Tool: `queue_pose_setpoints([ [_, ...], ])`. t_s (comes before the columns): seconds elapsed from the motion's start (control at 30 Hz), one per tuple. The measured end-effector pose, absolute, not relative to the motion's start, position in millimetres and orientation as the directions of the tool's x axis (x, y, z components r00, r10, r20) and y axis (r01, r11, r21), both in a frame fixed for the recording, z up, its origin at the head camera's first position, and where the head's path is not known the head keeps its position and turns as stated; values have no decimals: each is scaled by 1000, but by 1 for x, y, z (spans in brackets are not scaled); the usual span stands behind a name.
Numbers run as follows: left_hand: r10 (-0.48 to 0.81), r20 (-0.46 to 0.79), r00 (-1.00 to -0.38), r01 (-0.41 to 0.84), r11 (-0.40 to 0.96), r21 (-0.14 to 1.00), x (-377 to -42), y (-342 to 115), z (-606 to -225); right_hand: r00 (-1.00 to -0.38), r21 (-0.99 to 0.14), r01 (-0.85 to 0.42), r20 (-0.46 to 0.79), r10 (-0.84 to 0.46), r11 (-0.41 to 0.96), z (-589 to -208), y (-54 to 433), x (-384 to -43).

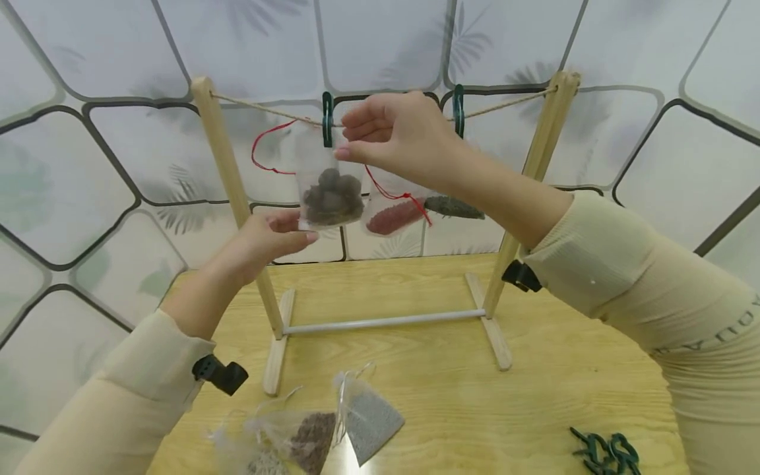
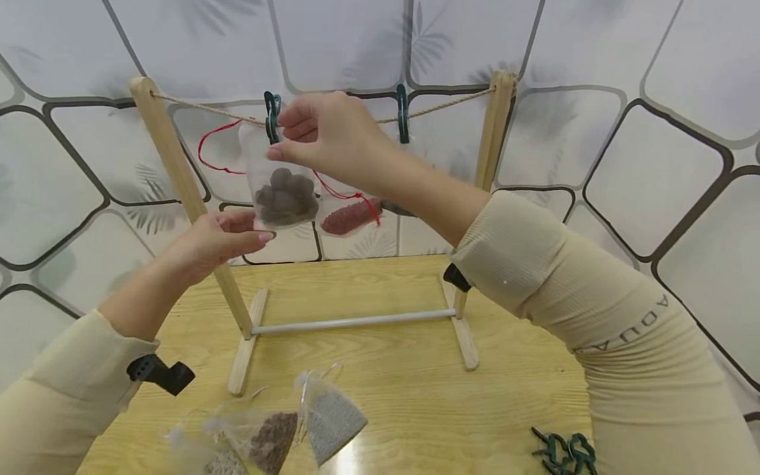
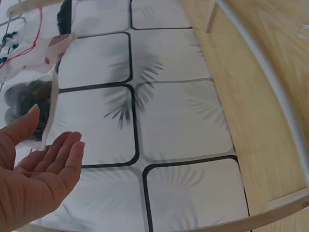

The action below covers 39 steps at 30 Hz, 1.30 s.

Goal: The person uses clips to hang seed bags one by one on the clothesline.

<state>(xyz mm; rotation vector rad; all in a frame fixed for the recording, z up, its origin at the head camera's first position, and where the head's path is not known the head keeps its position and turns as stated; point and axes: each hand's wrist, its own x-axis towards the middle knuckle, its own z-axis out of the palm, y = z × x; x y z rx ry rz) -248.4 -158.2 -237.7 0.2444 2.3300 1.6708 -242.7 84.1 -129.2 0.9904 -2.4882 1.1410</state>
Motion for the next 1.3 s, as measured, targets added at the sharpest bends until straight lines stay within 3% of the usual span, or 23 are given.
queue_pose_setpoints([
  [0.2,335,-221,-916,-105,332,938,-243,-151,-254,-742,-611,-658,431,-513,440,-143,94,-231],
  [0.43,376,-268,-887,-112,387,915,-232,-151,-271,-781,-739,-544,274,-561,398,-162,103,-218],
  [0.67,411,-322,-853,-227,263,938,-222,-159,-287,-762,-594,-587,176,-623,550,-175,110,-213],
  [0.83,475,-381,-794,-358,142,923,-212,-163,-311,-739,-561,-603,126,-662,567,-189,114,-205],
  [1.03,487,-437,-756,-412,165,896,-198,-172,-335,-672,-550,-651,98,-734,523,-218,124,-195],
  [1.2,503,-470,-725,-458,158,875,-192,-183,-360,-708,-634,-533,-27,-705,560,-246,141,-185],
  [1.3,511,-486,-709,-474,166,865,-188,-184,-372,-746,-722,-357,-162,-646,593,-262,155,-181],
])
